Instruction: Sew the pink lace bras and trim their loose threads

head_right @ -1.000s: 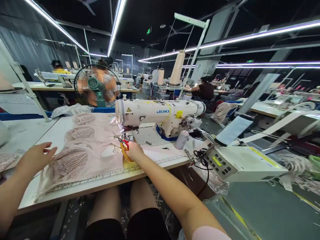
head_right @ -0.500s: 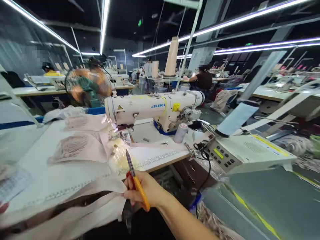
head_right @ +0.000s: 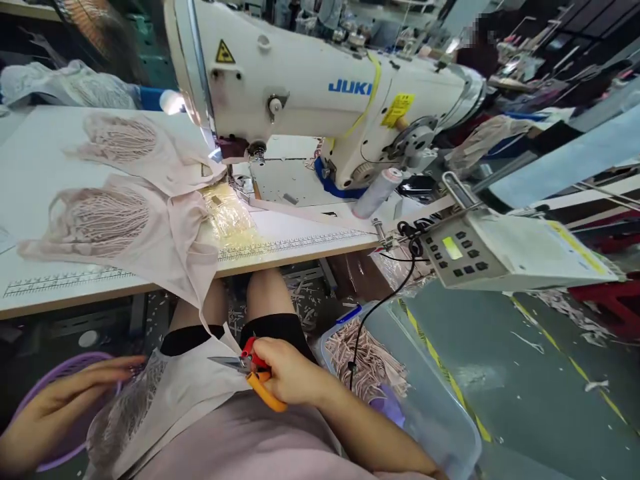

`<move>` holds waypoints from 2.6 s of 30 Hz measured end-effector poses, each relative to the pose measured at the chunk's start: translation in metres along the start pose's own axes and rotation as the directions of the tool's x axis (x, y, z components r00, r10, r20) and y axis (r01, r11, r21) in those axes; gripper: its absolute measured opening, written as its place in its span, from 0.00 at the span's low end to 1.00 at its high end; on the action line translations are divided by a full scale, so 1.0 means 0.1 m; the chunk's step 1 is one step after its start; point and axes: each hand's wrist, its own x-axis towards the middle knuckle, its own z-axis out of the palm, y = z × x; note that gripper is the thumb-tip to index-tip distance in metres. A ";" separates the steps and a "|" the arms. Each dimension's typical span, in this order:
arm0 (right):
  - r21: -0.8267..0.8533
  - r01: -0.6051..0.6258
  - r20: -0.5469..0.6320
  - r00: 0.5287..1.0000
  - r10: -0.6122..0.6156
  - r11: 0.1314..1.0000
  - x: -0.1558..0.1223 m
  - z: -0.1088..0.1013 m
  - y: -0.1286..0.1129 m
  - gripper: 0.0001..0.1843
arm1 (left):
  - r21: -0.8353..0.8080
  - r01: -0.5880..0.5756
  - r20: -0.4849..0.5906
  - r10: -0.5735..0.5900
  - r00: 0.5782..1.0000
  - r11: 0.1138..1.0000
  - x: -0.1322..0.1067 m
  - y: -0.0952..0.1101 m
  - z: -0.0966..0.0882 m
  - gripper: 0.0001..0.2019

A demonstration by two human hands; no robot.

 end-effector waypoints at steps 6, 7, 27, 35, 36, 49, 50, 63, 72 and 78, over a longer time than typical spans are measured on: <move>0.073 -0.066 0.060 0.996 0.062 0.995 -0.17 0.02 -0.10 0.10 | -0.215 -0.004 0.252 0.059 0.966 0.977 0.76 0.76 0.83 0.19; 0.100 -0.098 0.068 0.994 0.091 0.990 -0.19 0.00 -0.09 0.13 | -0.249 0.001 0.262 0.066 0.963 0.969 0.80 0.80 0.93 0.20; -0.633 0.035 0.597 0.658 0.459 0.773 0.82 -0.70 -0.27 0.33 | -0.422 0.168 0.246 -0.066 0.967 0.891 0.58 0.60 0.99 0.20; -0.624 0.034 0.597 0.666 0.448 0.781 0.88 -0.71 -0.31 0.32 | -0.380 0.146 0.300 -0.028 0.953 0.913 0.58 0.56 0.93 0.20; -0.619 0.029 0.595 0.669 0.445 0.785 0.87 -0.71 -0.31 0.32 | -0.374 0.143 0.303 -0.025 0.953 0.916 0.58 0.56 0.93 0.20; -0.473 -0.125 0.473 0.799 0.371 0.872 0.73 -0.74 -0.08 0.37 | -0.278 0.119 0.323 -0.023 0.946 0.953 0.59 0.70 0.74 0.19; -0.414 -0.121 0.460 0.828 0.322 0.902 0.70 -0.73 -0.05 0.37 | -0.267 0.103 0.307 -0.016 0.951 0.958 0.58 0.75 0.71 0.18; 0.500 -0.126 -0.047 0.984 0.172 0.857 0.35 -0.07 0.13 0.30 | 0.106 -0.358 -0.029 0.363 0.931 0.928 0.79 1.14 0.68 0.07; -0.001 0.027 -0.349 0.937 -0.026 1.000 0.21 -0.16 0.05 0.16 | 0.212 -0.222 -0.108 0.248 0.963 0.952 0.81 1.08 0.81 0.13; -0.002 -0.032 -0.335 0.942 0.029 0.999 0.22 -0.14 0.05 0.17 | 0.210 -0.201 -0.158 0.236 0.959 0.957 0.83 1.19 0.82 0.16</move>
